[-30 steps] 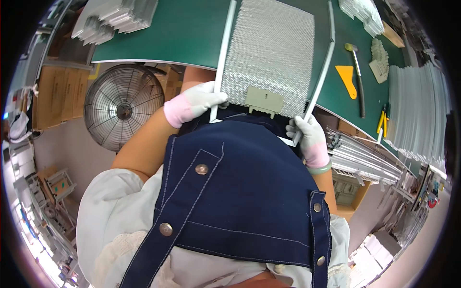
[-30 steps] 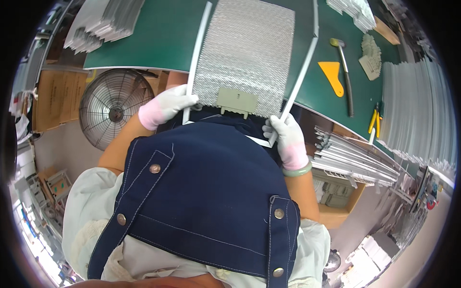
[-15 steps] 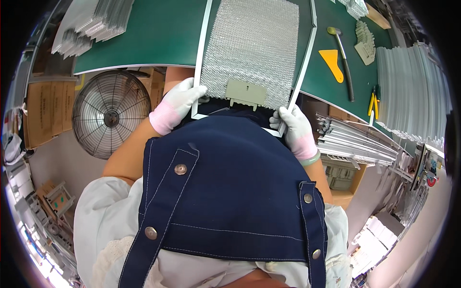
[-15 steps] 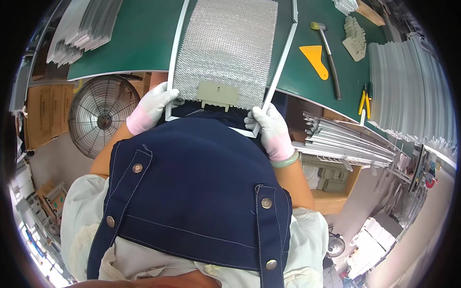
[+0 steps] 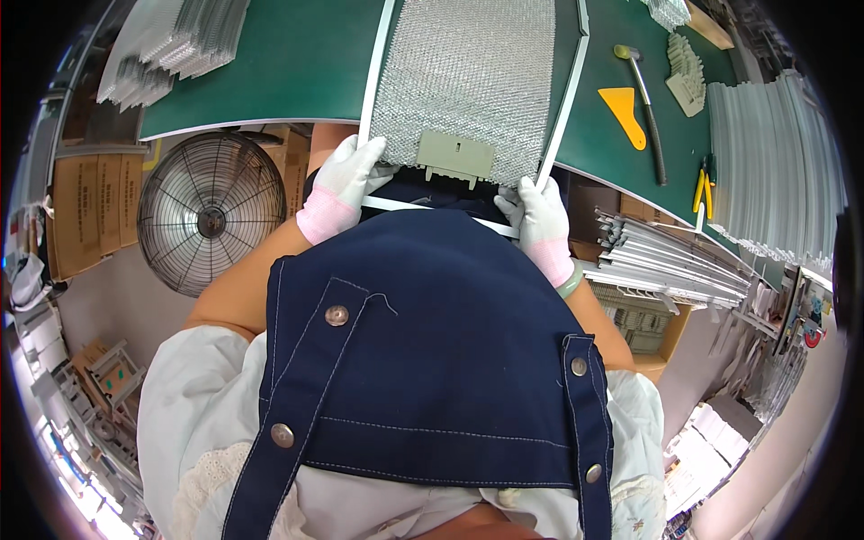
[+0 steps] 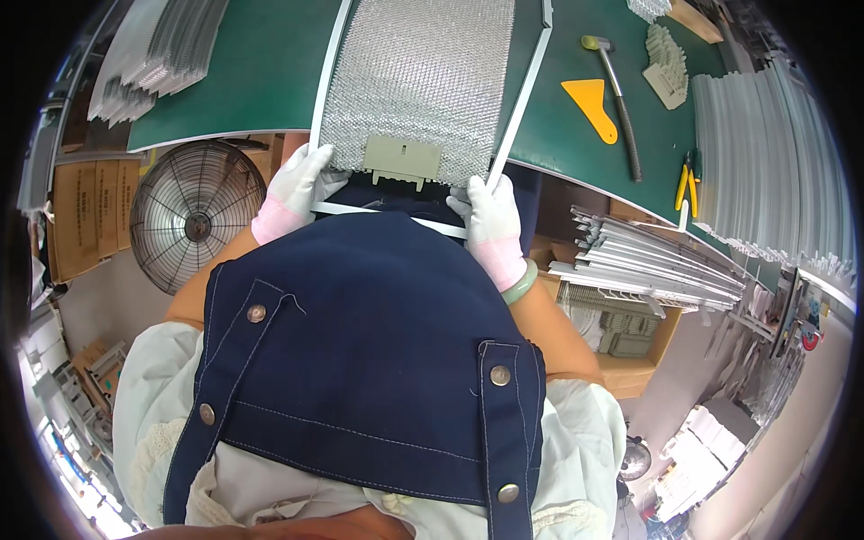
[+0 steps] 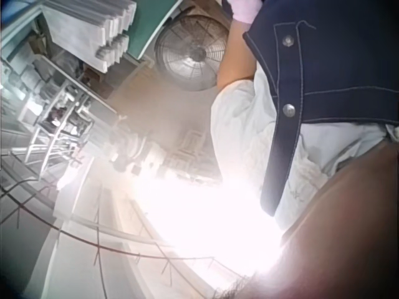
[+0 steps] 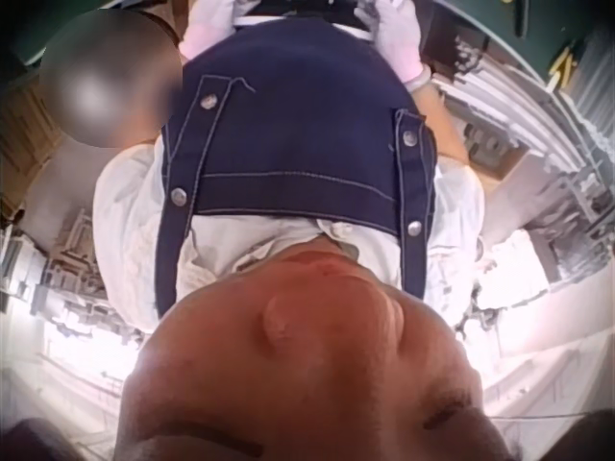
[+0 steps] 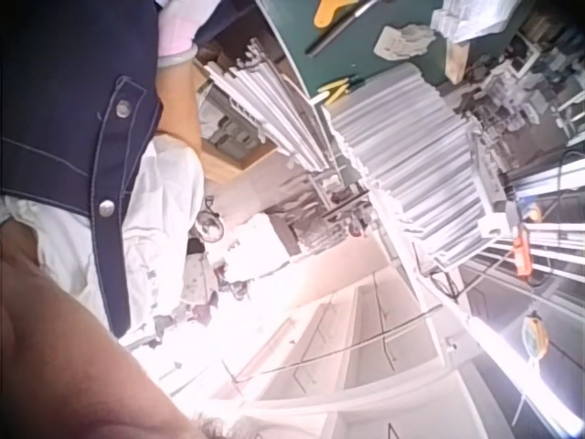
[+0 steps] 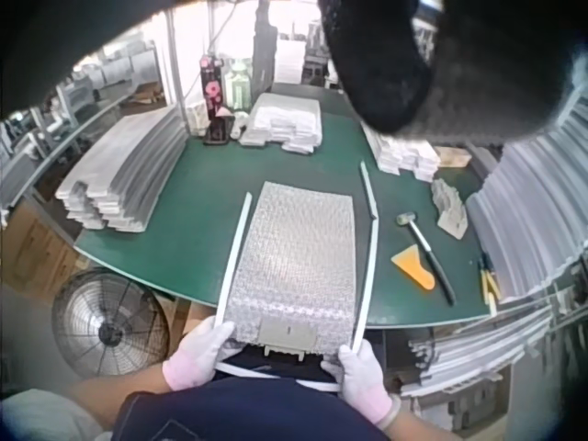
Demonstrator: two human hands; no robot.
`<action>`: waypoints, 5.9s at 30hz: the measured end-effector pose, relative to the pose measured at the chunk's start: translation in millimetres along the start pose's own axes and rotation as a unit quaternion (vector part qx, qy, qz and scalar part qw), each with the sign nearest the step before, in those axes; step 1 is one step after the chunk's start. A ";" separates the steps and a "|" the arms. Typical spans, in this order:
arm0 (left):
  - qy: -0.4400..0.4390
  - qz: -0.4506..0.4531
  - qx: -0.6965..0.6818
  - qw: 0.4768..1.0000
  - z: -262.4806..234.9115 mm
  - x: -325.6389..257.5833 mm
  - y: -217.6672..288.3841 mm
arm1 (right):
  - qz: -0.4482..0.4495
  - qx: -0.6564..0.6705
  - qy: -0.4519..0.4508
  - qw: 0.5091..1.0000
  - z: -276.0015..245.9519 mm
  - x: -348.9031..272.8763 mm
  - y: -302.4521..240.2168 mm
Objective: The person assembles metal frames by placing a mesh sheet on a workbench, positioning a plastic insert, and fitting metal frame pieces around the edges. They use a handheld stapler to secure the frame to the mesh and then place the completed unit on a stack. The process is repeated for multiple units.
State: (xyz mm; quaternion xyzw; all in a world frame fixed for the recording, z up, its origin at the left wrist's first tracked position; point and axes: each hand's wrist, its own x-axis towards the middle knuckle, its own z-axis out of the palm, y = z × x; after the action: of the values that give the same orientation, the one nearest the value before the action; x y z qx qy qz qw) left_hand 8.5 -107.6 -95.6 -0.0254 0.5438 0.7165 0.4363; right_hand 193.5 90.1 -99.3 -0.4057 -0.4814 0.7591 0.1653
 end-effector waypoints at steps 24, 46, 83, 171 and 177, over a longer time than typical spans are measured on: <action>-0.033 0.002 0.120 0.992 4.4 -1.4 10.5 | 0.056 0.151 -0.022 0.987 7.5 -4.2 -11.5; -0.017 -0.045 0.035 0.998 3.4 14.0 12.8 | 0.056 0.103 -0.030 0.993 0.2 13.7 -15.4; -0.100 -0.107 -0.027 0.989 16.5 12.0 31.2 | 0.147 0.160 -0.030 0.976 10.5 -2.8 -20.1; -0.295 0.370 0.588 0.656 95.1 -64.7 159.8 | 0.040 -0.506 -0.362 0.782 -19.5 18.8 -255.7; -0.335 0.232 0.806 0.429 223.7 -24.8 188.1 | -0.050 -0.646 -0.362 0.671 23.0 -8.7 -280.7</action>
State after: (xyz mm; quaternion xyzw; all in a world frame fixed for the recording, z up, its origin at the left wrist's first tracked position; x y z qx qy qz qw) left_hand -0.9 51.7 150.6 0.7070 0.6708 -0.0216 0.2228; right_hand 141.8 206.0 152.3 -0.0802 -0.8931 0.3367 -0.2874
